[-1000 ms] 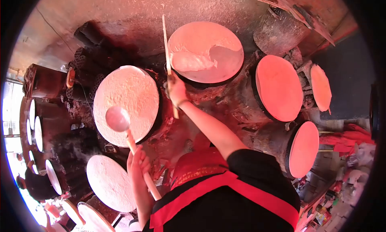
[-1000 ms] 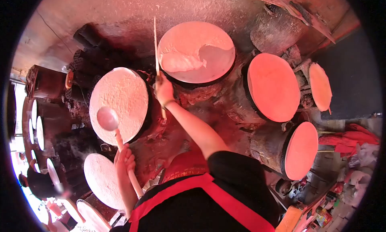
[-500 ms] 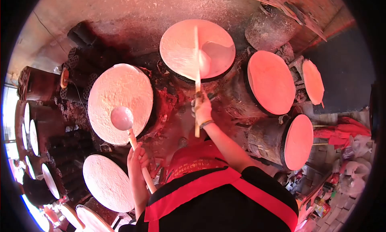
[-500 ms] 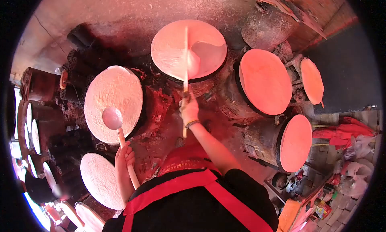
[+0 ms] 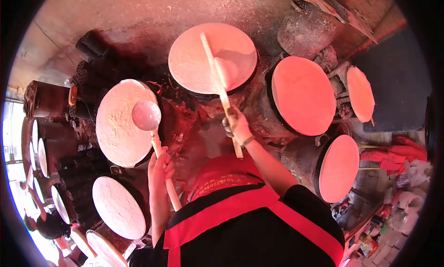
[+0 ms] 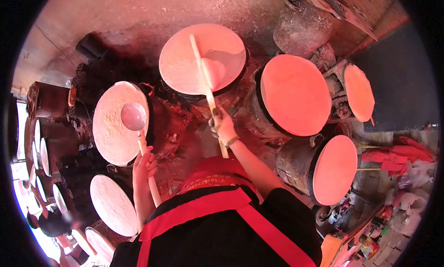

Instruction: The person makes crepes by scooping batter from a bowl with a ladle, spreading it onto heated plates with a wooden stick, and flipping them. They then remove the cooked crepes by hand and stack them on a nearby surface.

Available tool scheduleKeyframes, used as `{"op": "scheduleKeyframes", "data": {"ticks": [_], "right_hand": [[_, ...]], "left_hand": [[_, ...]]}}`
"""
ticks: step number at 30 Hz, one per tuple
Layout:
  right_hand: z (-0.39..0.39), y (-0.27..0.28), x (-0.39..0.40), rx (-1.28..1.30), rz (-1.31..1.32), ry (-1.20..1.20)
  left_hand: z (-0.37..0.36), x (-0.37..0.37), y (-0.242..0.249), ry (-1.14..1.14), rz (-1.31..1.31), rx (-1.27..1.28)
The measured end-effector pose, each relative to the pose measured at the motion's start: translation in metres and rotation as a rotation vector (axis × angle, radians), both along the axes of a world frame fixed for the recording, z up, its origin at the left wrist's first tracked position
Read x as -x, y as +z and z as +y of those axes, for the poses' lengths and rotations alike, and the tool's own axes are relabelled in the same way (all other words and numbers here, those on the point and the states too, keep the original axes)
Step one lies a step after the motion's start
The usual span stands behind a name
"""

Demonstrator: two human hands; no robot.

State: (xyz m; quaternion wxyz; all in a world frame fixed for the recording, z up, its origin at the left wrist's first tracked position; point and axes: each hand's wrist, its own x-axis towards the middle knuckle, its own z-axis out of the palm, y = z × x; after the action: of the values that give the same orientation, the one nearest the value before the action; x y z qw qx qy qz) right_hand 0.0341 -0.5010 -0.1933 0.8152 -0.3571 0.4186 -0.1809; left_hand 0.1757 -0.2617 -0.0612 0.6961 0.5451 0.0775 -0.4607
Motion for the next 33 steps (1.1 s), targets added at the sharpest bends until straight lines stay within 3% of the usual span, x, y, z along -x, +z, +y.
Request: {"op": "scheduleKeyframes", "data": {"ticks": [2, 6, 8, 10, 14, 20, 22, 25, 27, 29, 32, 33], "right_hand": [[-0.028, 0.009, 0.006, -0.088, 0.029, -0.028], [-0.033, 0.031, -0.018, -0.122, -0.179, -0.092], [-0.038, 0.026, 0.009, -0.045, -0.143, 0.352], [-0.054, -0.002, 0.048, -0.071, -0.092, 0.391], [-0.117, 0.012, 0.083, -0.137, -0.001, 0.249], [-0.153, 0.013, 0.02, -0.018, -0.087, 0.034], [-0.14, 0.034, 0.005, 0.069, 0.12, 0.212], [-0.126, 0.033, 0.026, 0.248, -0.041, 0.331], [-0.116, 0.032, 0.042, 0.174, -0.059, -0.035], [-0.102, 0.016, 0.037, 0.111, -0.011, -0.322], [-0.088, -0.003, 0.02, 0.196, -0.049, -0.071], [-0.093, 0.018, 0.021, 0.131, -0.041, 0.034]], "left_hand": [[-0.014, 0.011, 0.0, -0.016, -0.012, -0.008], [-0.04, 0.032, 0.002, -0.05, -0.021, 0.011], [-0.055, 0.042, 0.004, -0.042, -0.015, 0.007], [-0.062, 0.049, -0.002, -0.057, -0.027, 0.02], [-0.08, 0.07, 0.001, -0.028, -0.05, -0.007], [-0.109, 0.088, 0.01, 0.043, -0.007, 0.006], [-0.113, 0.08, 0.007, -0.038, 0.018, 0.105], [-0.113, 0.066, -0.001, -0.052, 0.112, 0.16], [-0.128, 0.065, 0.015, 0.099, 0.192, 0.055], [-0.12, 0.052, 0.005, -0.017, 0.231, 0.107], [-0.114, 0.037, -0.013, -0.151, 0.302, 0.16], [-0.113, 0.035, -0.017, -0.185, 0.328, 0.174]]}}
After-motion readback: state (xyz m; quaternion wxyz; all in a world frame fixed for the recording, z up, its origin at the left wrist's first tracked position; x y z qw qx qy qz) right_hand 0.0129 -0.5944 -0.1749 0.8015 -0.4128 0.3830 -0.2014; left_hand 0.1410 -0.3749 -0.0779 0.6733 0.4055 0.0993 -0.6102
